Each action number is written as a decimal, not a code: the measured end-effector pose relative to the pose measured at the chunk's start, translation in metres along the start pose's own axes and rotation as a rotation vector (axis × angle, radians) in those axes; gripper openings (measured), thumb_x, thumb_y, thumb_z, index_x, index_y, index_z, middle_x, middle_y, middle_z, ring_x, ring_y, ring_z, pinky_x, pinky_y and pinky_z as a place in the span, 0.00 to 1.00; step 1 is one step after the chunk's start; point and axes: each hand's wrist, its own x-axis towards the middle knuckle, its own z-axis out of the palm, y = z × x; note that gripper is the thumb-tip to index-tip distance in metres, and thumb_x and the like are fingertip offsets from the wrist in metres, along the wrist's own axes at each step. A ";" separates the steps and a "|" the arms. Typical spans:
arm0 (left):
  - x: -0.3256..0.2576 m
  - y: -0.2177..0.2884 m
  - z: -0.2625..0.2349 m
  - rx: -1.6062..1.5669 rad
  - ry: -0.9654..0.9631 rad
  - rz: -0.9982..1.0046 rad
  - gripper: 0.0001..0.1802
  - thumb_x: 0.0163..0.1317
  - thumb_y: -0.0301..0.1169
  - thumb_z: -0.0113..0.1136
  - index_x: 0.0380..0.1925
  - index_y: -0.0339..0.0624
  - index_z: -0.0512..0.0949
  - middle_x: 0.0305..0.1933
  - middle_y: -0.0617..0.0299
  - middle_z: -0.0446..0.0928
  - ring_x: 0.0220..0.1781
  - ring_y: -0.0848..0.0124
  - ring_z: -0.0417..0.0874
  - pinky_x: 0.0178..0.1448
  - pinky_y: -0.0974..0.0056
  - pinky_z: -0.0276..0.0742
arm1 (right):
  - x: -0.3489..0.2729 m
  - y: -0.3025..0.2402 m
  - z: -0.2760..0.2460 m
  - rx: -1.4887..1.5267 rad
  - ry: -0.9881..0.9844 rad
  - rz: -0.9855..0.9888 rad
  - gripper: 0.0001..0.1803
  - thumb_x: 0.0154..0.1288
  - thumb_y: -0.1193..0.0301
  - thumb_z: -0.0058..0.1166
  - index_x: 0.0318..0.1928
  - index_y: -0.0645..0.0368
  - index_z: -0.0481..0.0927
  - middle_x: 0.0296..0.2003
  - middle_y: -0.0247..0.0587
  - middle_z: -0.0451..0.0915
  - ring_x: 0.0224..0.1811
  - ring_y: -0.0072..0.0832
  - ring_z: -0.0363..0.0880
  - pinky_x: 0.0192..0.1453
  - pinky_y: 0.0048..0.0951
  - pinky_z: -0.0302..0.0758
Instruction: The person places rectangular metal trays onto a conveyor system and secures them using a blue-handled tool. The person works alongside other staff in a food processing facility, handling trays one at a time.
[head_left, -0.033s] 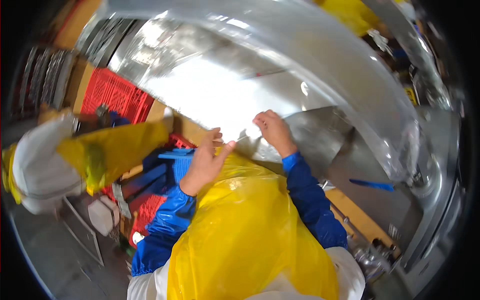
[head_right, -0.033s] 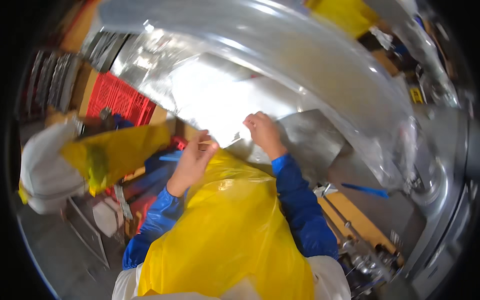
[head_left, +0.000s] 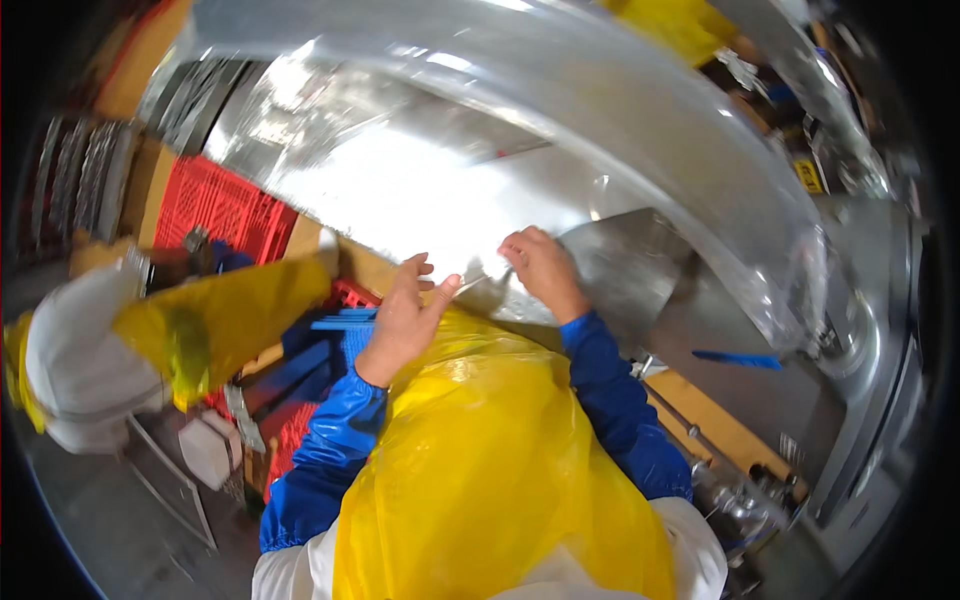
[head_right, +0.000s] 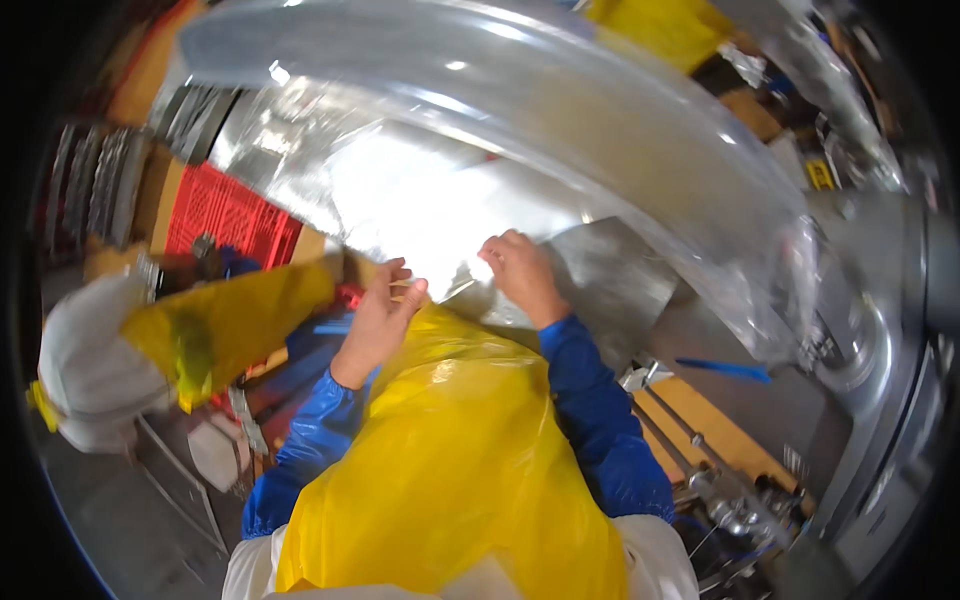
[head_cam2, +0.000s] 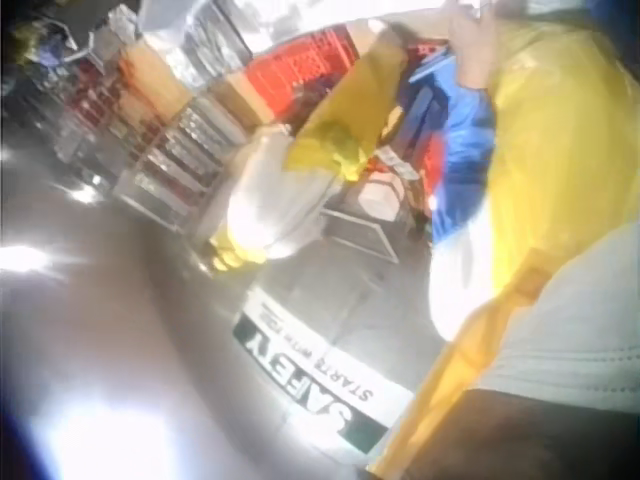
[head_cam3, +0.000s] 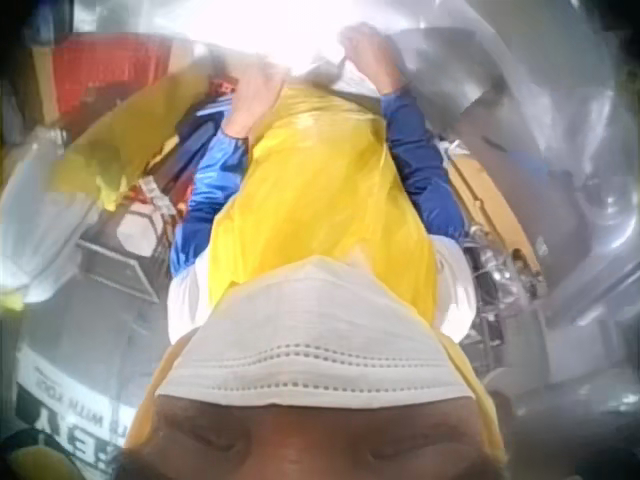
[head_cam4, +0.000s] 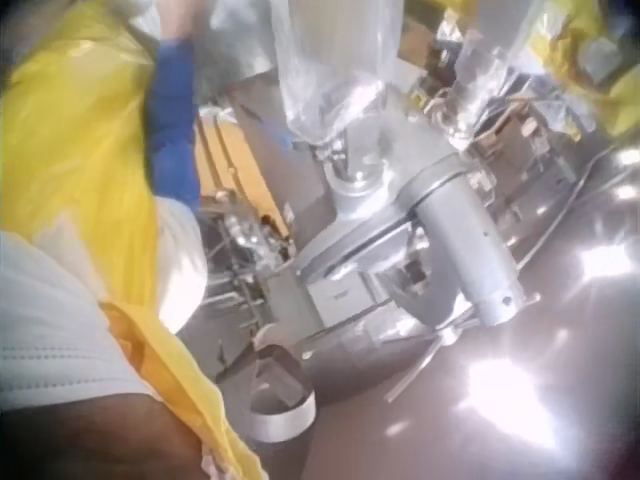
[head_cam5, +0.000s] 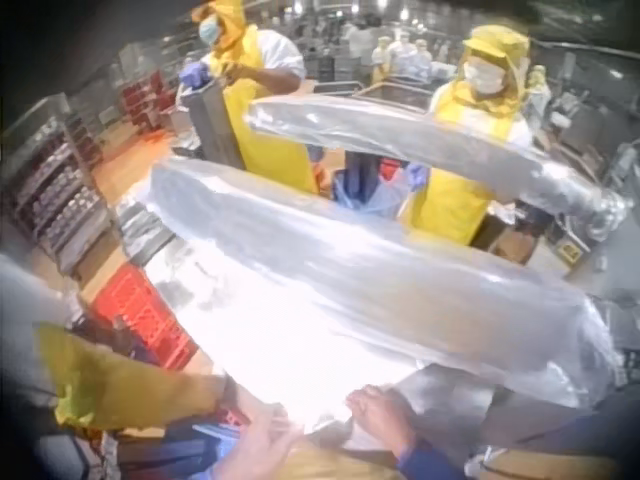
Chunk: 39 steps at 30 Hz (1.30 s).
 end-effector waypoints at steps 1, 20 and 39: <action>0.018 0.010 -0.001 0.030 -0.035 0.010 0.42 0.71 0.52 0.62 0.66 0.22 0.66 0.58 0.36 0.78 0.54 0.52 0.85 0.55 0.55 0.82 | -0.009 -0.010 -0.013 -0.048 0.057 -0.020 0.06 0.67 0.65 0.63 0.38 0.52 0.86 0.36 0.40 0.80 0.43 0.44 0.80 0.47 0.44 0.78; 0.030 0.131 0.067 0.480 -0.606 0.483 0.15 0.65 0.38 0.68 0.29 0.36 0.81 0.32 0.50 0.85 0.34 0.53 0.85 0.41 0.57 0.79 | -0.146 -0.037 -0.071 0.515 0.429 0.488 0.11 0.63 0.71 0.68 0.39 0.61 0.80 0.32 0.42 0.81 0.32 0.32 0.80 0.39 0.32 0.77; 0.012 0.101 0.057 0.876 -0.246 0.963 0.10 0.56 0.27 0.61 0.39 0.42 0.78 0.39 0.55 0.78 0.45 0.55 0.80 0.44 0.52 0.77 | -0.133 -0.052 -0.097 -0.144 0.397 0.337 0.13 0.60 0.73 0.63 0.46 0.51 0.81 0.47 0.38 0.78 0.54 0.43 0.75 0.61 0.44 0.70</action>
